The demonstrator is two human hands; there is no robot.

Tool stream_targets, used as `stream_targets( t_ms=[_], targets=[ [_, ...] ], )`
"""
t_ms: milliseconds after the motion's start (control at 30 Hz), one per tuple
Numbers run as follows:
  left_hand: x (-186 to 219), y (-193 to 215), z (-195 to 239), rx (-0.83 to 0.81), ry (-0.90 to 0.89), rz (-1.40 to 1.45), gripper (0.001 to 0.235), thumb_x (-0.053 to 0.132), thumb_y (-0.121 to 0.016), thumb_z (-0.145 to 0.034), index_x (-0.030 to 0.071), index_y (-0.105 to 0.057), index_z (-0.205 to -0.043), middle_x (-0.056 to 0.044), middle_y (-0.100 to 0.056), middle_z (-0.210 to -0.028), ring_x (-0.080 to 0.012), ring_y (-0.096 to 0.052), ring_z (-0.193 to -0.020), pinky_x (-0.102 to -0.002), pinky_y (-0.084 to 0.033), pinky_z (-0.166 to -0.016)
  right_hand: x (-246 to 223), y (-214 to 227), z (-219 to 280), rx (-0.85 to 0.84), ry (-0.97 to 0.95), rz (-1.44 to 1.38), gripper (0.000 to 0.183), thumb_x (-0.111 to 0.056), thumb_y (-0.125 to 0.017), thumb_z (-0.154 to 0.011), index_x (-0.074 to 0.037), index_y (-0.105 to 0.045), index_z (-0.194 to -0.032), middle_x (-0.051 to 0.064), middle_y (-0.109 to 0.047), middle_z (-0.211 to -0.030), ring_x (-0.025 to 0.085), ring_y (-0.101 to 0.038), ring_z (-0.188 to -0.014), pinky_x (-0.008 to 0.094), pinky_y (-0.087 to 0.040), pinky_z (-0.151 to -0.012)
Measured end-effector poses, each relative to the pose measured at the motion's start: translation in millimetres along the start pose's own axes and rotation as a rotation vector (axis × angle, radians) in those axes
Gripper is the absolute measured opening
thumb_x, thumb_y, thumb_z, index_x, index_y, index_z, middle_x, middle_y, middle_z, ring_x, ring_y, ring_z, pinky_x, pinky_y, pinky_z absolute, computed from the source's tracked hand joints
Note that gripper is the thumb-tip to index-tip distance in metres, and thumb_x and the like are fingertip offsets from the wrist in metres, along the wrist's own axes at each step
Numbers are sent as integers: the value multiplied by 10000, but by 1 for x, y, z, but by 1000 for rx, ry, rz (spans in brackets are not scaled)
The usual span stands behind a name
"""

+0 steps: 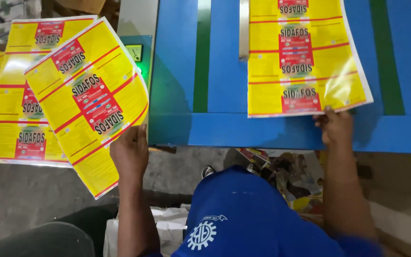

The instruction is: The person repeatedly picks up stacks of yellow printed sheets labeled 'SIDAFOS' from a blue machine surface and transfers them to a pile on the left. The task involves rapid hand movements to separate and move the sheets, with the camera shaking significantly during the process.

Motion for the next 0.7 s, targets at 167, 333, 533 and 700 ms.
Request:
stream_targets(
  t_ms=[167, 333, 533, 700],
  targets=[
    [2, -4, -3, -120, 69, 85, 348, 204, -683, -1037, -17, -623, -776, -220, -568, -662, -370, -537, -571, -455, -420, -572, -14, -16, -29, 2, -86, -100, 235, -174, -601, -1104, -42, -599, -1298, 86, -725, -1027, 182, -707, -788, 308, -538, -608],
    [7, -58, 16, -289, 95, 362, 228, 204, -671, -953, -6, -680, -866, -193, -631, -632, -325, -622, -567, -419, -493, -555, -8, -44, 35, 34, -44, 85, 296, -220, -593, -1059, -77, -604, -1318, 102, -731, -1061, 189, -667, -779, 309, -491, -575],
    [115, -165, 24, -226, -354, 241, 77, 105, -690, -896, 42, -646, -891, -199, -665, -814, -406, -667, -754, -508, -510, -650, -18, -198, 138, -494, -204, 668, 396, -261, -648, -964, -113, -603, -1328, 148, -755, -1011, 196, -689, -773, 334, -559, -622],
    [174, -141, 27, -238, -528, 387, 392, 245, -771, -814, -23, -632, -1063, -225, -689, -968, -424, -685, -861, -505, -546, -738, 45, -148, 107, -428, 231, 559, 181, -128, -562, -1067, -2, -651, -1163, 134, -683, -954, 153, -593, -781, 295, -467, -667]
  ],
)
Point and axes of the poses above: each hand's wrist, its own z-axis away from the middle knuckle, its own y-axis out of the back of the hand, x = y × z, the point moved 5 cm from there along -z, towards the middle knuckle
